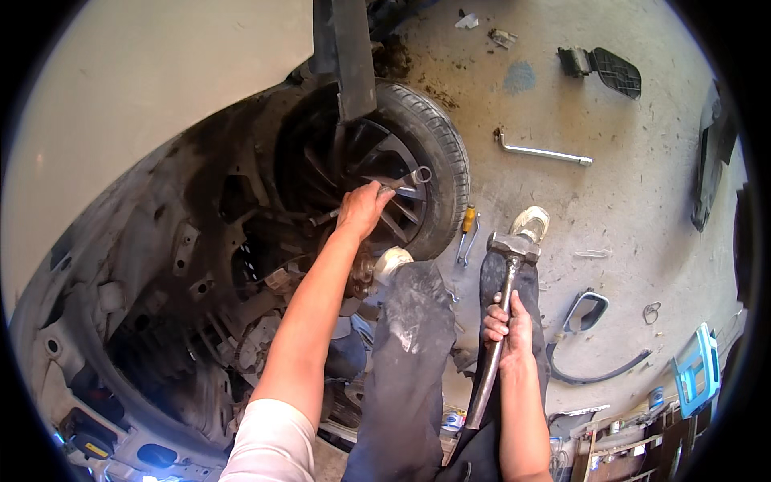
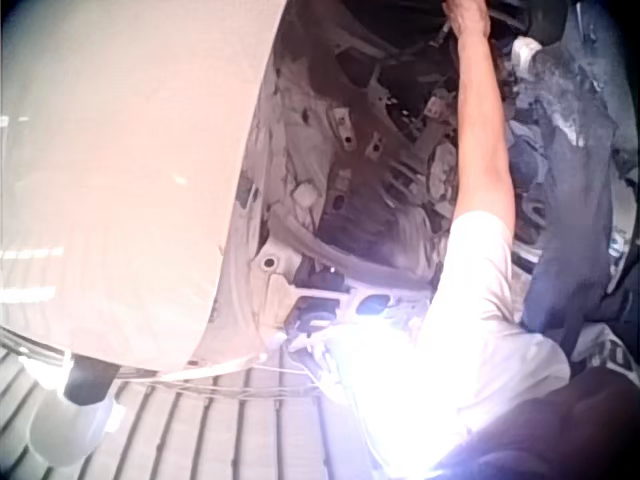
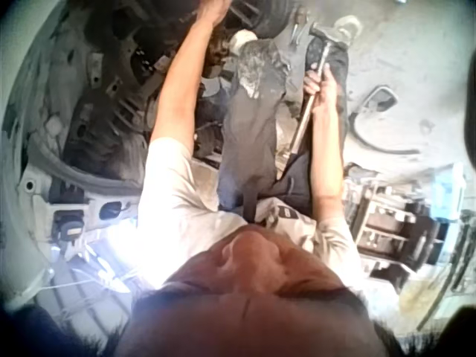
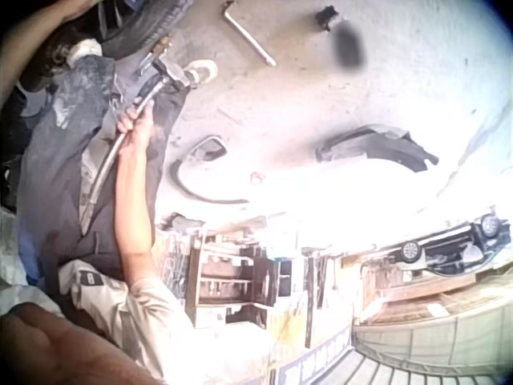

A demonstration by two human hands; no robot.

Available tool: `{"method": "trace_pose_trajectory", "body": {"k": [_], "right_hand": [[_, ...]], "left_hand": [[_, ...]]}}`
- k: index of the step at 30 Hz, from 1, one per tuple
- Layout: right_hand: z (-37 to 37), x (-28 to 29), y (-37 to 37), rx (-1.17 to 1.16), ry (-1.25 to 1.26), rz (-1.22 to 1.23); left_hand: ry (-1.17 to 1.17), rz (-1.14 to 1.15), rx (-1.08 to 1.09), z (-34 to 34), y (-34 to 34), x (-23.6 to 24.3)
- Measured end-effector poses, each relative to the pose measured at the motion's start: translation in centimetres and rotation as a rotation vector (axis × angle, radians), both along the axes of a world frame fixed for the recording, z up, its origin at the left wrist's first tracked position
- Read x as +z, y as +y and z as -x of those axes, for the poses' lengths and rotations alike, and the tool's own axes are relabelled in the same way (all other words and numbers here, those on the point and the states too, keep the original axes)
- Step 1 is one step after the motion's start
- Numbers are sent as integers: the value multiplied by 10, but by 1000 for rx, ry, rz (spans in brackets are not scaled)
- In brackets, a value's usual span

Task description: The person works on the front wheel assembly of a car, using a hammer and wrench to remove and reposition brake components. They repeatedly strike the brake caliper and adjust the rotor area while the vehicle is elevated in a garage.

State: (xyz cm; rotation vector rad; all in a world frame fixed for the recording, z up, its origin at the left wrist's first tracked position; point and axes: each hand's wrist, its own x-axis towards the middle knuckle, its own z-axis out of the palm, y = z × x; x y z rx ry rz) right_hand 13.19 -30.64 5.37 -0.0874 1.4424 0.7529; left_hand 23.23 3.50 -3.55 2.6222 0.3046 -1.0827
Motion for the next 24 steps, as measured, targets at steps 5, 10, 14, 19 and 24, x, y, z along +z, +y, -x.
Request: {"method": "trace_pose_trajectory", "body": {"k": [5, 10, 14, 19, 24], "right_hand": [[0, -9, 4, 50, 15, -18], [-7, -7, 2, 75, 4, -6], [-10, -10, -8, 72, -1, -2], [-8, -18, -21, 51, -18, -5], [-8, -19, -33, 78, 16, 8]], "left_hand": [[-121, 55, -21, 4, 4, -4], [-113, 60, -21, 4, 6, 2], [-88, 31, -11, 6, 2, 9], [-22, -89, -51, 3, -7, 18], [26, -135, -68, -4, -15, 25]]}}
